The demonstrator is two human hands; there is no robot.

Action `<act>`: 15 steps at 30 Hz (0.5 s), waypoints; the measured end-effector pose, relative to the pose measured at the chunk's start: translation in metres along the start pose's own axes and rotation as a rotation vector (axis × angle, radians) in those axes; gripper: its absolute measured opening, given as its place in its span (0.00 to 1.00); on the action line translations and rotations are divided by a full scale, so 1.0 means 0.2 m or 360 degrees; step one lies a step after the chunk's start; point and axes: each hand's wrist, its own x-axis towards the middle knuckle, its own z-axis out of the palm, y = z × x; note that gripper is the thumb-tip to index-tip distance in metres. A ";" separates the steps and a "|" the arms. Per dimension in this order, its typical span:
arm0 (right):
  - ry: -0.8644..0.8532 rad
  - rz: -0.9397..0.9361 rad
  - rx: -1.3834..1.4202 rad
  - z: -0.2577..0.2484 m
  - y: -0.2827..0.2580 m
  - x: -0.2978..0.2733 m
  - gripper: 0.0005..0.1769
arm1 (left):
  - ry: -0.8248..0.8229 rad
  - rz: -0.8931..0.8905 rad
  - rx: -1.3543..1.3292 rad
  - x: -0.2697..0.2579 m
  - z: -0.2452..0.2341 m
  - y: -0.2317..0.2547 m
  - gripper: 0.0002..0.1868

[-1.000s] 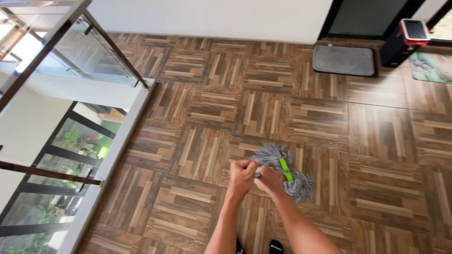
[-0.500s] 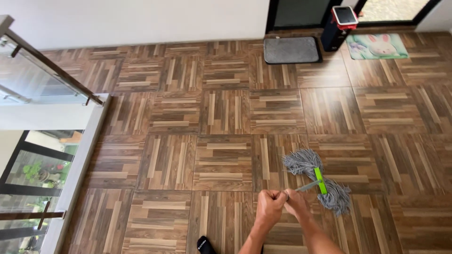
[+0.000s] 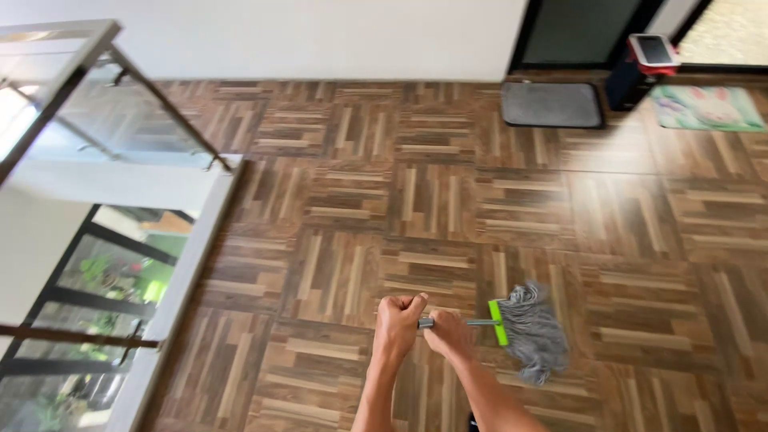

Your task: The person mops a tiled floor with a string mop, moving back and forth across the room and along the base of a glass railing. The mop head is gray with a green connector and a light blue handle.

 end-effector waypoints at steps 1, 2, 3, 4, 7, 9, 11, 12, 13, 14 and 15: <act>-0.0017 -0.0034 -0.0013 0.07 -0.11 0.06 0.17 | 0.0039 -0.0011 -0.0002 0.03 -0.12 -0.01 0.31; -0.0013 -0.0130 0.0044 0.14 -0.22 0.12 0.20 | 0.0075 -0.0057 0.0071 0.06 -0.24 -0.02 0.27; -0.0008 -0.0212 0.0100 0.21 -0.31 0.18 0.24 | 0.0098 -0.0107 0.0140 0.09 -0.34 -0.02 0.25; -0.0025 -0.0234 0.0088 0.20 -0.46 0.15 0.24 | 0.0125 -0.0120 0.0134 0.09 -0.45 0.02 0.25; -0.0266 -0.0660 -0.0146 0.16 -0.86 0.03 0.29 | 0.0287 -0.0061 0.0240 0.07 -0.70 0.06 0.25; -0.0282 -0.0168 0.0575 0.11 -1.07 -0.08 0.31 | 0.0435 0.0037 0.0329 0.08 -0.78 0.00 0.25; -0.0311 -0.0079 0.0587 0.26 -1.13 -0.02 0.30 | 0.0446 0.0074 0.0359 0.03 -0.78 -0.03 0.26; -0.0321 0.0019 0.0606 0.35 -1.17 -0.03 0.28 | 0.0443 0.0127 0.0389 0.00 -0.77 -0.04 0.27; -0.0311 0.0110 0.0634 0.42 -1.20 0.02 0.27 | 0.0450 0.0128 0.0392 -0.02 -0.79 -0.10 0.27; -0.0300 0.0201 0.0661 0.48 -1.23 0.07 0.26 | 0.0441 0.0188 0.0288 -0.03 -0.80 -0.15 0.27; -0.0284 0.0294 0.0694 0.53 -1.25 0.12 0.25 | 0.0428 0.0253 0.0188 -0.04 -0.80 -0.19 0.28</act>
